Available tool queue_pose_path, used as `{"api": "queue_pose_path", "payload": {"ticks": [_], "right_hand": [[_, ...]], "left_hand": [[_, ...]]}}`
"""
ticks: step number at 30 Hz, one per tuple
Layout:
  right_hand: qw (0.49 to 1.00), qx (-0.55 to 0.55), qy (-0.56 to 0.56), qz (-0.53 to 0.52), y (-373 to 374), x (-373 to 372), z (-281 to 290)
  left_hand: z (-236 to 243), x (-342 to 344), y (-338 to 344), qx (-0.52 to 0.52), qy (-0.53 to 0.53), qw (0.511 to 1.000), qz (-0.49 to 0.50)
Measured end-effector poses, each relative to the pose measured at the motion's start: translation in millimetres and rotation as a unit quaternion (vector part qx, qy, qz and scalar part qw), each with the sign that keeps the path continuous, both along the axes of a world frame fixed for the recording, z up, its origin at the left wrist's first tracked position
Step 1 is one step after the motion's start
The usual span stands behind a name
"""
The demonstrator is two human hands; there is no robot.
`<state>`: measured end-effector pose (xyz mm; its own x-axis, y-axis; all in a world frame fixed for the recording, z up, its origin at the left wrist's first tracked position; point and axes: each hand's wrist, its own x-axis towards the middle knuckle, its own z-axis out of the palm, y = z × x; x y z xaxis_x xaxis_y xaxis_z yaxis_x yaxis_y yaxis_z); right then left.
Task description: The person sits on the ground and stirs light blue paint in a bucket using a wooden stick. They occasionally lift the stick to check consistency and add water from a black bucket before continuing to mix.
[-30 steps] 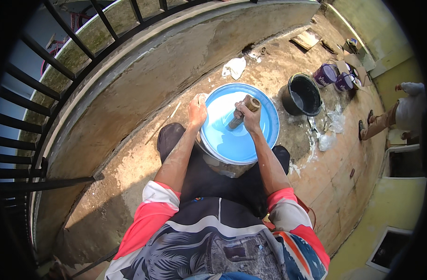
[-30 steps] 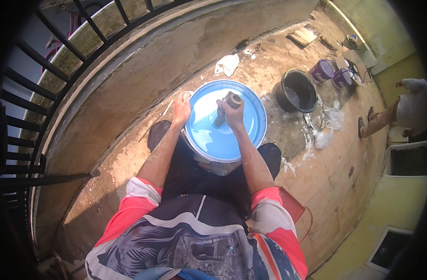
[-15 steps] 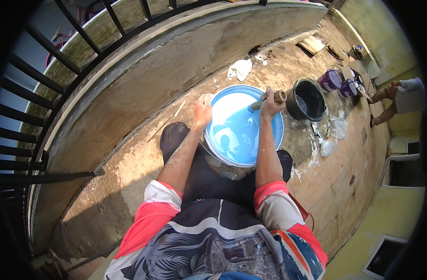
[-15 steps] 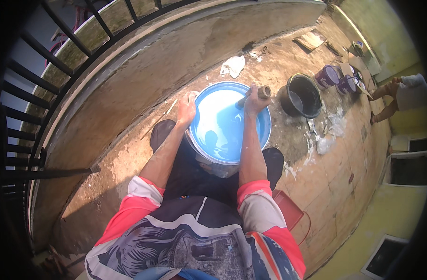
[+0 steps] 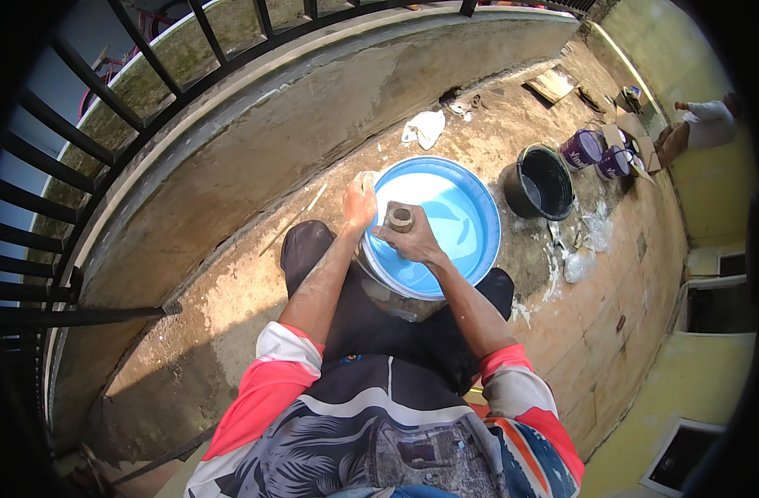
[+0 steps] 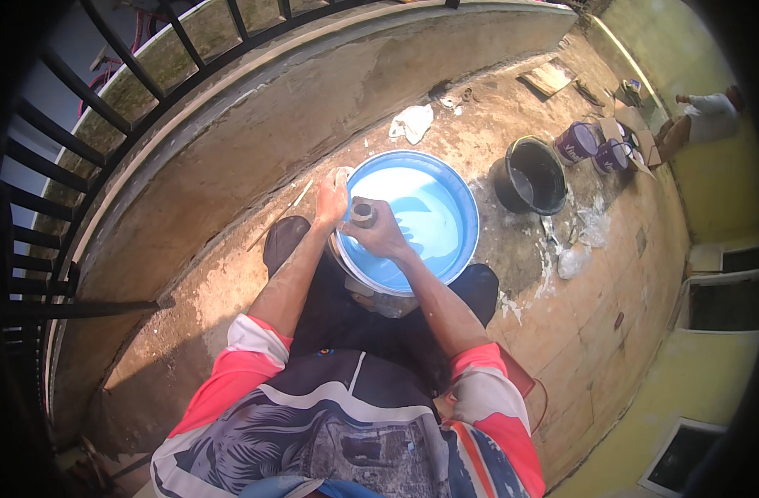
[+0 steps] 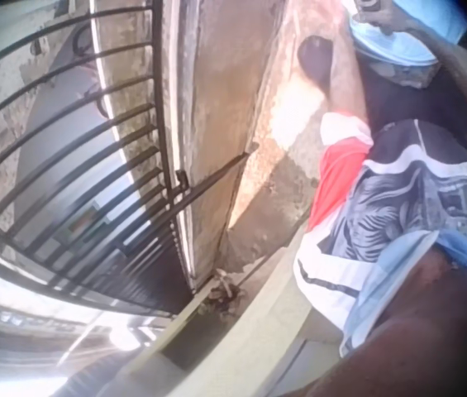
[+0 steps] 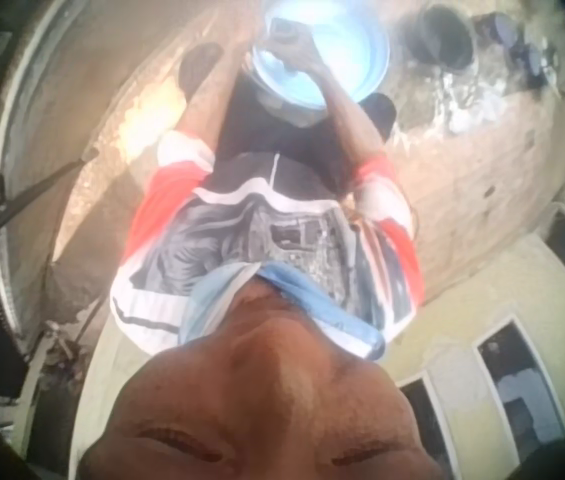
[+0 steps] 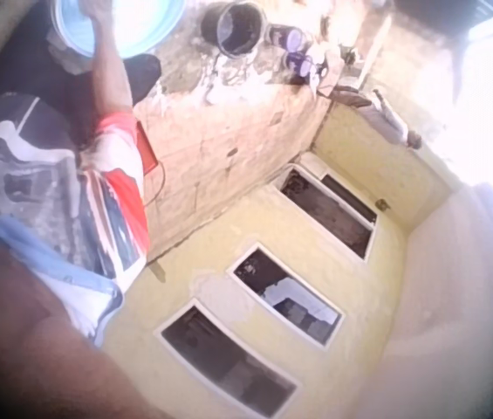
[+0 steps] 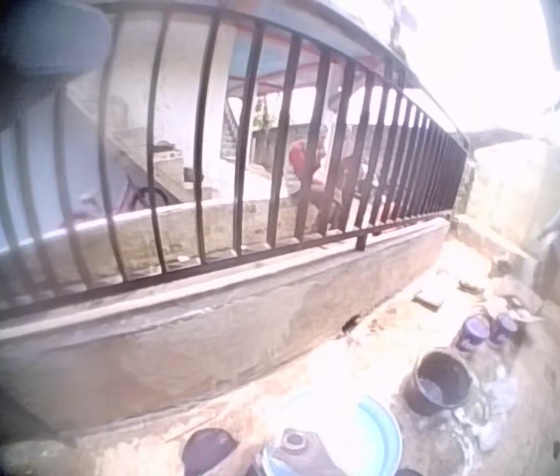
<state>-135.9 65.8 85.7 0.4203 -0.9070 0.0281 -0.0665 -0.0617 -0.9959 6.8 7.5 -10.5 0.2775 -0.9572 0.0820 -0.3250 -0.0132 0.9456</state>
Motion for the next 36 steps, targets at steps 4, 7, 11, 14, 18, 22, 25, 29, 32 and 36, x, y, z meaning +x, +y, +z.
{"api": "queue_pose_path", "payload": {"ticks": [4,7,11,14,18,22,25,29,32,36], "right_hand": [[0.997,-0.05,0.038,-0.035,-0.3,11.0,-7.9],[0.992,-0.088,0.029,-0.084,-2.8,19.6,-21.0],[0.983,-0.12,-0.01,-0.137,-13.6,35.0,-21.5],[0.969,-0.125,-0.056,-0.206,-38.2,37.4,-37.0],[0.951,-0.115,-0.066,-0.28,-74.6,28.5,-47.7],[0.935,-0.209,-0.089,-0.272,-103.9,26.4,-43.2],[0.93,-0.213,-0.096,-0.285,-126.2,0.3,-49.3],[0.927,-0.223,-0.005,-0.3,-130.0,-51.9,-39.1],[0.94,-0.17,-0.033,-0.294,-128.9,-102.5,-43.4],[0.965,-0.04,-0.074,-0.247,-88.0,-126.4,-23.3]], "left_hand": [[3.2,-2.2,0.4,0.019,0.026,0.999,-0.01],[7.1,-4.5,3.9,0.029,0.016,0.999,-0.006],[-4.1,3.7,-2.1,0.045,0.033,0.998,-0.038],[-12.0,3.3,0.8,0.01,0.017,0.999,-0.035],[-6.1,-6.9,2.4,-0.018,0.01,1.0,-0.016],[-1.8,-1.8,1.4,-0.008,-0.006,1.0,-0.018],[-3.9,-2.4,-0.2,0.003,-0.014,1.0,-0.011],[-10.7,1.4,-2.0,0.032,-0.004,0.999,0.0],[-3.8,-4.8,-3.6,0.032,0.028,0.999,-0.018],[-3.2,1.5,-1.2,0.046,0.007,0.999,-0.007]]}}
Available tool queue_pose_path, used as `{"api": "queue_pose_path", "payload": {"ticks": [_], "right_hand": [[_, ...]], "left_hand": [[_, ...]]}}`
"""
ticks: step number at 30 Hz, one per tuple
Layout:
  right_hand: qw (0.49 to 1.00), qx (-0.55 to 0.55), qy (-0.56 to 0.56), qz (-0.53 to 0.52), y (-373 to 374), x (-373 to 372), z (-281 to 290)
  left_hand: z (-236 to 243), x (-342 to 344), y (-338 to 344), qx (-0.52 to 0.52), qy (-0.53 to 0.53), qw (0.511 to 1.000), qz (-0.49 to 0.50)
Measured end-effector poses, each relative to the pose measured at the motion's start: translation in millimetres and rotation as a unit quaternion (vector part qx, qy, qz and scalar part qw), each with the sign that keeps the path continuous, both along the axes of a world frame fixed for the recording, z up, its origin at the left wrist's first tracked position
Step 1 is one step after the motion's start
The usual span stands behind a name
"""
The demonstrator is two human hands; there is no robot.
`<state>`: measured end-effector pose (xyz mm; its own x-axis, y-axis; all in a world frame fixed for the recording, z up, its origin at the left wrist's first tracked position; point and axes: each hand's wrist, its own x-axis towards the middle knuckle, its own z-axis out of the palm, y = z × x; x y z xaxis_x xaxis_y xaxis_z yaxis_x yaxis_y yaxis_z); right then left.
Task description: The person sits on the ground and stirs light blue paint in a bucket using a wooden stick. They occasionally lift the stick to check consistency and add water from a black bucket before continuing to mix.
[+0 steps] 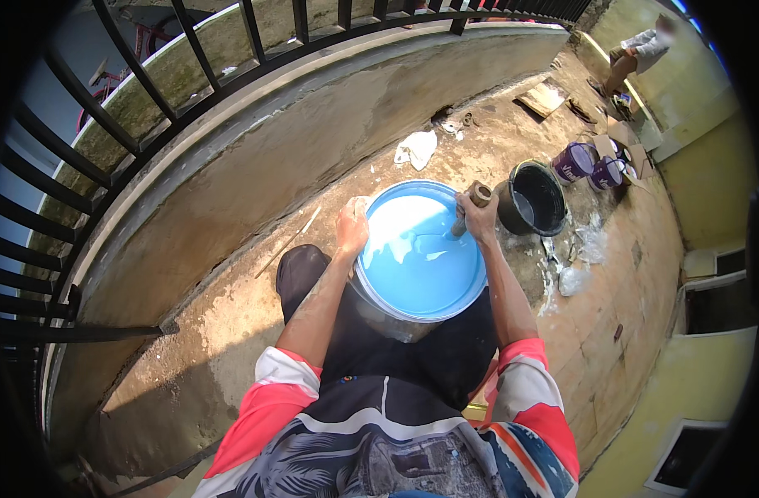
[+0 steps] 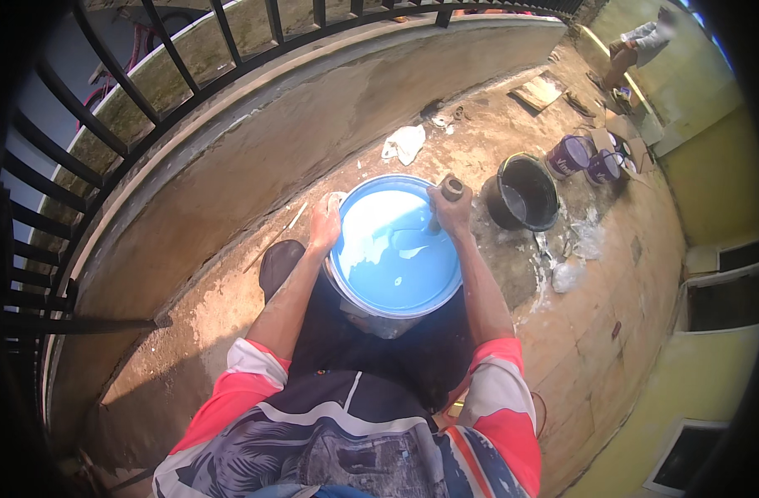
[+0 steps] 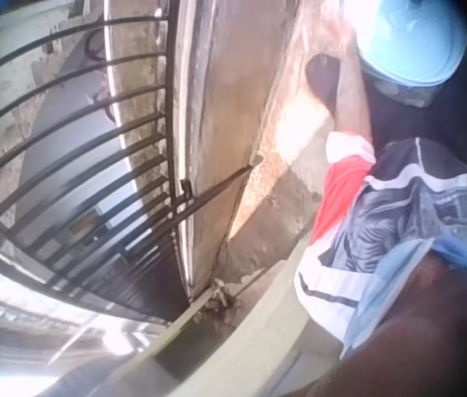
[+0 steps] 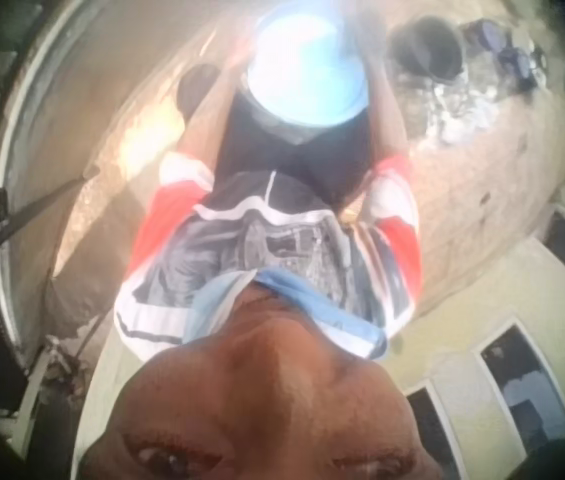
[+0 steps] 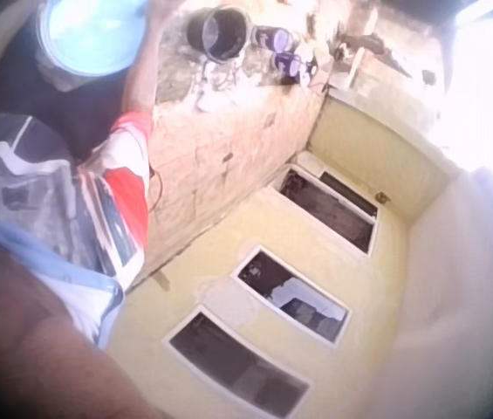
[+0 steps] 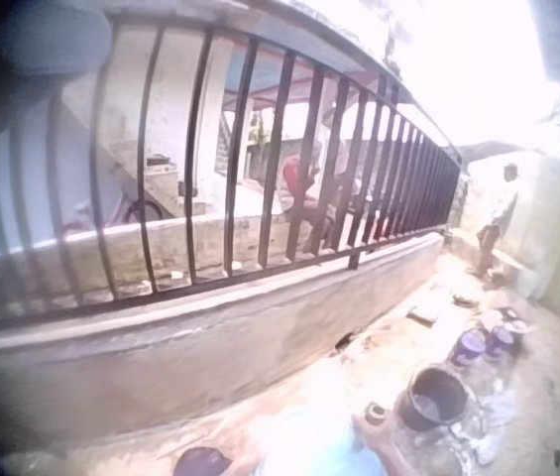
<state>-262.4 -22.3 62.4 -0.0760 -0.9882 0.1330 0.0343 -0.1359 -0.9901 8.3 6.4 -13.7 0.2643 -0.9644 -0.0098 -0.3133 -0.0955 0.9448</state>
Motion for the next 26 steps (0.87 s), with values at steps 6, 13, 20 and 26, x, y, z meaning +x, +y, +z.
{"api": "queue_pose_path", "payload": {"ticks": [6,13,20,26], "right_hand": [[0.986,0.077,-0.148,-0.02,61.5,-10.6,6.0],[0.993,0.024,-0.115,0.015,72.4,90.7,-8.7],[0.979,-0.187,0.07,-0.037,20.3,154.8,-17.0],[0.971,-0.183,0.148,-0.038,-17.0,115.5,-8.3]], "left_hand": [[12.3,-5.2,4.7,-0.01,0.014,1.0,-0.01],[13.9,-4.3,4.7,-0.028,0.024,0.999,-0.009],[10.3,-2.4,5.5,-0.042,-0.002,0.999,-0.019],[3.3,4.9,-5.1,0.002,0.033,0.998,-0.052]]}}
